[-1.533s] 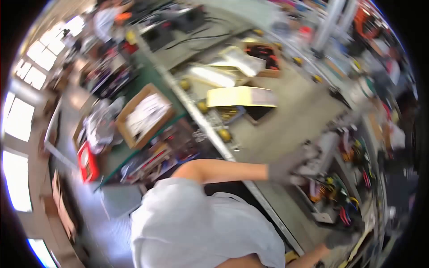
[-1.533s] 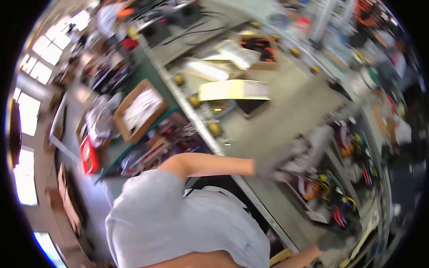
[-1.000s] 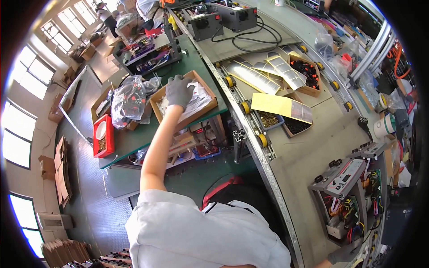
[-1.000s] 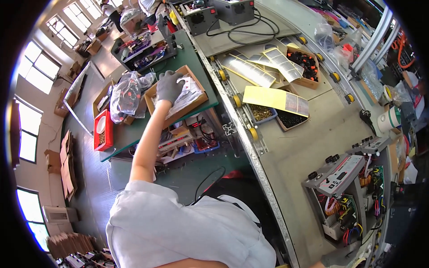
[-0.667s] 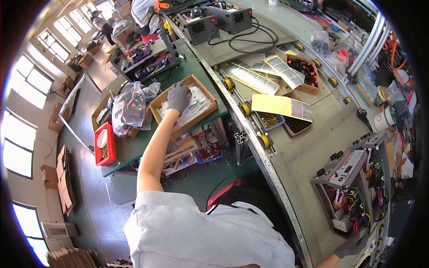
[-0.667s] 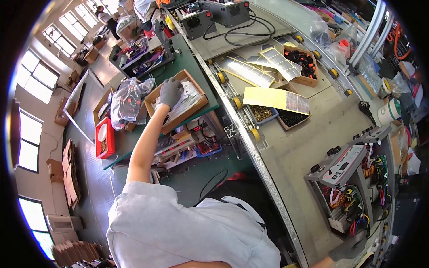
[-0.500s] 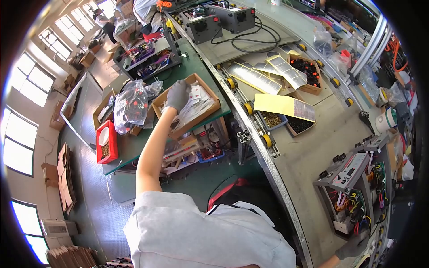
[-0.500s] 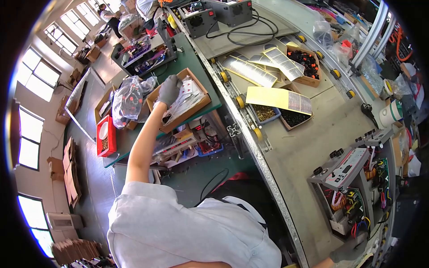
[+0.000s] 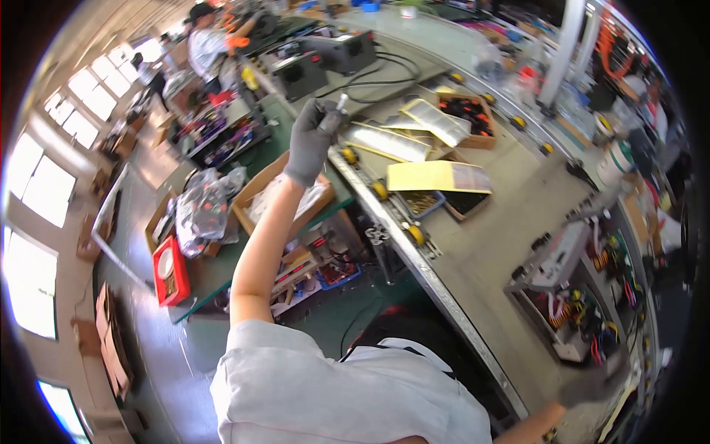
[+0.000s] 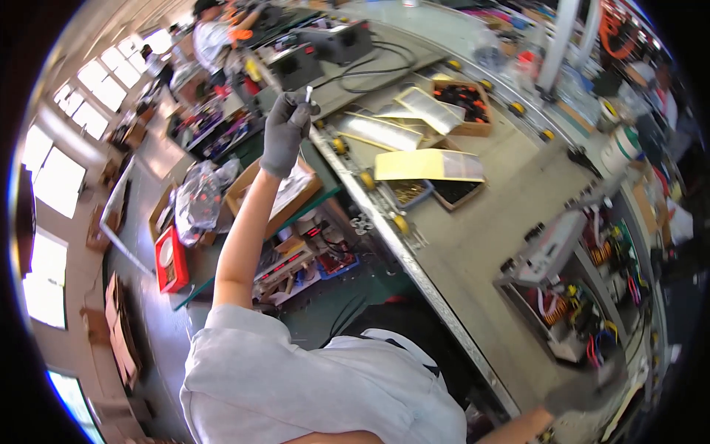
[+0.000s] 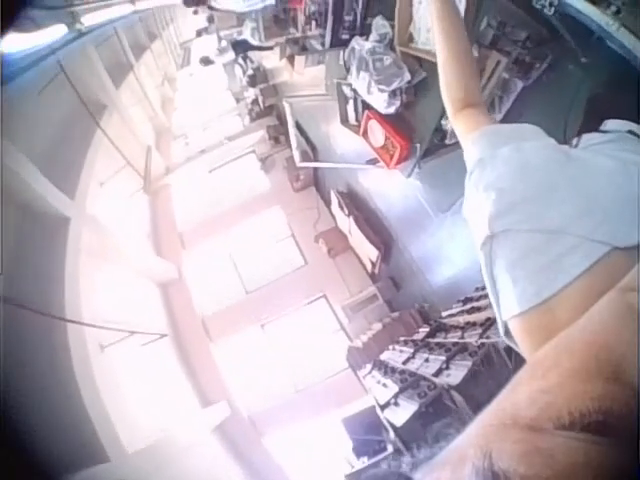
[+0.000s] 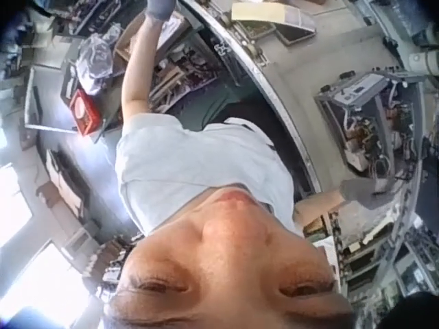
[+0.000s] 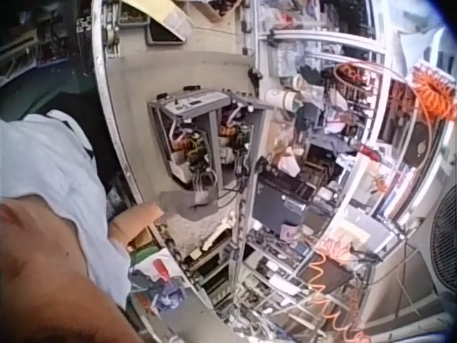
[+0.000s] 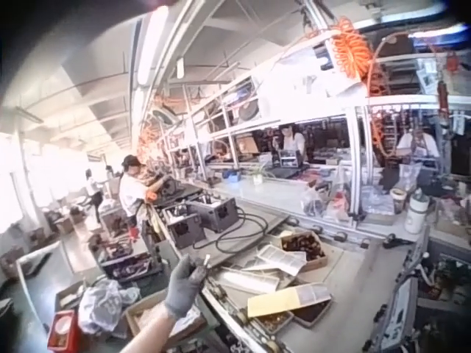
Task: Assemble and label electronic power supply units on a production line.
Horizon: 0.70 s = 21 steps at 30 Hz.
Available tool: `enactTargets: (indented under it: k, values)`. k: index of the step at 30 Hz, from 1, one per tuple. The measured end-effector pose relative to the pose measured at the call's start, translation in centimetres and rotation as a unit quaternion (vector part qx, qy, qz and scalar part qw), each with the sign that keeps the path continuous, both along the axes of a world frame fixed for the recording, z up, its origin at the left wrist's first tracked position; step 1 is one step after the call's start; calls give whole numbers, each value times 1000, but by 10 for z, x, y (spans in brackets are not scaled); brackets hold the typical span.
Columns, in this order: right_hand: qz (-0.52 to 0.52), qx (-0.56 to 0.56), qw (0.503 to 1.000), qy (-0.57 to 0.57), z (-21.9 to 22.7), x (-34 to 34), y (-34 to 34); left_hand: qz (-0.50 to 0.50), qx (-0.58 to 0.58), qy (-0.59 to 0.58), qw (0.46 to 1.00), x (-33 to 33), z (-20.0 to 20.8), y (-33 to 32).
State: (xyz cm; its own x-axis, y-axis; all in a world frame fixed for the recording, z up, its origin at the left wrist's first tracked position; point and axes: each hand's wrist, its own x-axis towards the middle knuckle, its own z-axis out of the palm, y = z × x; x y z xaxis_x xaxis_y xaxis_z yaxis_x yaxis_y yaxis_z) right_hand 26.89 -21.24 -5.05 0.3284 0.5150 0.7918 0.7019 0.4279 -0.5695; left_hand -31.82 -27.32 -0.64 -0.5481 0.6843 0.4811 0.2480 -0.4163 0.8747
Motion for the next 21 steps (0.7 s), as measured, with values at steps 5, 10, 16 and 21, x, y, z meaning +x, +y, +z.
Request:
enactTargets:
  k: [5, 10, 16, 21]
  values:
    - [370, -126, 918, -69, 55, -181, -19, -189, -104, 21, 976, 164, 0, 15]
    - [406, -199, 891, 51, 51, -166, -20, -313, -111, 29, 943, 269, -26, 15]
    - [231, -82, 918, 311, 69, -74, -5, -221, -151, 132, 954, 317, -68, 12]
    - [103, -97, 960, 243, 71, -61, 16, -196, -195, 73, 958, 347, -119, 32]
